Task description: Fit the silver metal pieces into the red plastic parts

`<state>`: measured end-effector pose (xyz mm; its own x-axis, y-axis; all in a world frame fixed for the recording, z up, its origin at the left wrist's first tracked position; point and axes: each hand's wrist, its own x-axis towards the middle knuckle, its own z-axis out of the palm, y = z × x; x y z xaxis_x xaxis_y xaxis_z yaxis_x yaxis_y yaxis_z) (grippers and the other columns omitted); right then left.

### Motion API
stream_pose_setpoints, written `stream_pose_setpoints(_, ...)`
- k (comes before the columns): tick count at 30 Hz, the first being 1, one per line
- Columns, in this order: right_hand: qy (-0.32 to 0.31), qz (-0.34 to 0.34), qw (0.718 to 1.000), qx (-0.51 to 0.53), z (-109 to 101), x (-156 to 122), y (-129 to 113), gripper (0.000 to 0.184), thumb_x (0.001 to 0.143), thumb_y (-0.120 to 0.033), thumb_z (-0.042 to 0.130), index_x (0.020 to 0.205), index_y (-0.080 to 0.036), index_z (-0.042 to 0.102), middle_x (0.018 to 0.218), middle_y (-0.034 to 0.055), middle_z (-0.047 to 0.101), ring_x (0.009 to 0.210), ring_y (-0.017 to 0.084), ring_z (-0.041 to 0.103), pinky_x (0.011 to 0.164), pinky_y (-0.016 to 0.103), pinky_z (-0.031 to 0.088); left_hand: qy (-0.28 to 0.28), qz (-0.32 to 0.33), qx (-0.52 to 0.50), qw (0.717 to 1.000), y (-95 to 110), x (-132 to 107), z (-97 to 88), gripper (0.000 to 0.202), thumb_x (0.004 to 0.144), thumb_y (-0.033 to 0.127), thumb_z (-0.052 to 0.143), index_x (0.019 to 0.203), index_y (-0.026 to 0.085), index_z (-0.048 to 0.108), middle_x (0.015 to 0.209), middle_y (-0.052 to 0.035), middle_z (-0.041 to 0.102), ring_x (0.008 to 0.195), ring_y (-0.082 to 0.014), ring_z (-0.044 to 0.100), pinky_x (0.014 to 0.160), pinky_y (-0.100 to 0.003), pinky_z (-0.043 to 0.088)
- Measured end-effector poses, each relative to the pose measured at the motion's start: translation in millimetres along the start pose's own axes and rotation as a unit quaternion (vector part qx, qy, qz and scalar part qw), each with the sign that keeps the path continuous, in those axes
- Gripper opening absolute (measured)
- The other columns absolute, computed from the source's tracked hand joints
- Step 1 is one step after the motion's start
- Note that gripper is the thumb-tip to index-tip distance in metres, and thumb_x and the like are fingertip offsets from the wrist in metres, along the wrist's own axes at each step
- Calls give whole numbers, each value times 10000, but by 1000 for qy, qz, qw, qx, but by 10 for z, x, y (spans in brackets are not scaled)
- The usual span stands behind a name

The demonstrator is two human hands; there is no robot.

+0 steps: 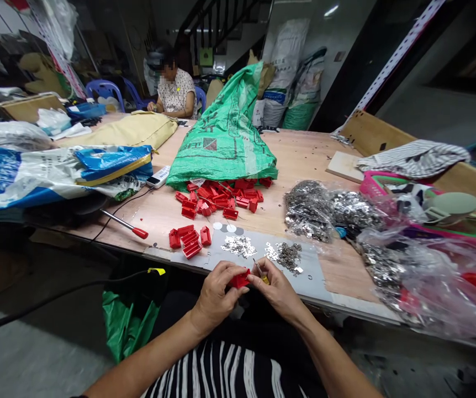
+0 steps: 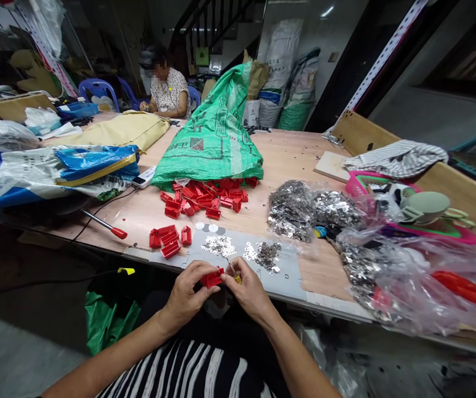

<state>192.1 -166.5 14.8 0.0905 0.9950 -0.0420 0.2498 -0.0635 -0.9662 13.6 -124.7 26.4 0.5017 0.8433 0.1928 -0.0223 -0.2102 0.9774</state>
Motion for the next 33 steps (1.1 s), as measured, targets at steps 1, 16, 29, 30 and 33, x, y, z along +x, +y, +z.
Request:
stream_pose_setpoints(1,-1,1,1000,10,23,-7,-1,300,821,-471,602,839,-201,473,774,-18,502,725,138,491,663,262,402,8,8,9,1000,-11,-8,9,299,746,177,693,1028,277,708,982,-75,639,956,-233,547,887,-345,409)
stream_pose_setpoints(16,-127,142,946,264,34,-156,-99,410,717,-432,742,965,-188,524,696,-39,476,497,47,339,451,194,180,1,160,94,983,-144,-140,9,263,788,198,682,1046,204,630,916,-53,668,851,-169,617,772,-288,501)
stream_pose_setpoints(29,21,-38,969,-244,-200,330,9,104,845,-261,542,910,-212,606,910,44,641,842,200,582,769,320,421,94,-88,-88,988,-332,-52,-34,318,773,285,689,1067,189,615,983,-49,658,895,-181,636,853,-310,498)
stream_pose_setpoints(30,25,-50,955,-290,-207,380,17,104,847,-229,527,905,-210,611,916,50,640,850,203,584,785,325,422,99,-86,-76,988,-329,-48,-48,334,773,284,687,1087,193,617,1009,-52,650,917,-183,629,868,-311,491)
stream_pose_setpoints(33,6,-70,928,-367,-197,479,44,108,853,-193,519,899,-205,616,920,58,627,855,196,585,791,312,429,98,-73,-52,991,-326,-47,-82,373,787,287,671,1147,214,610,1068,-56,630,944,-182,618,881,-308,483)
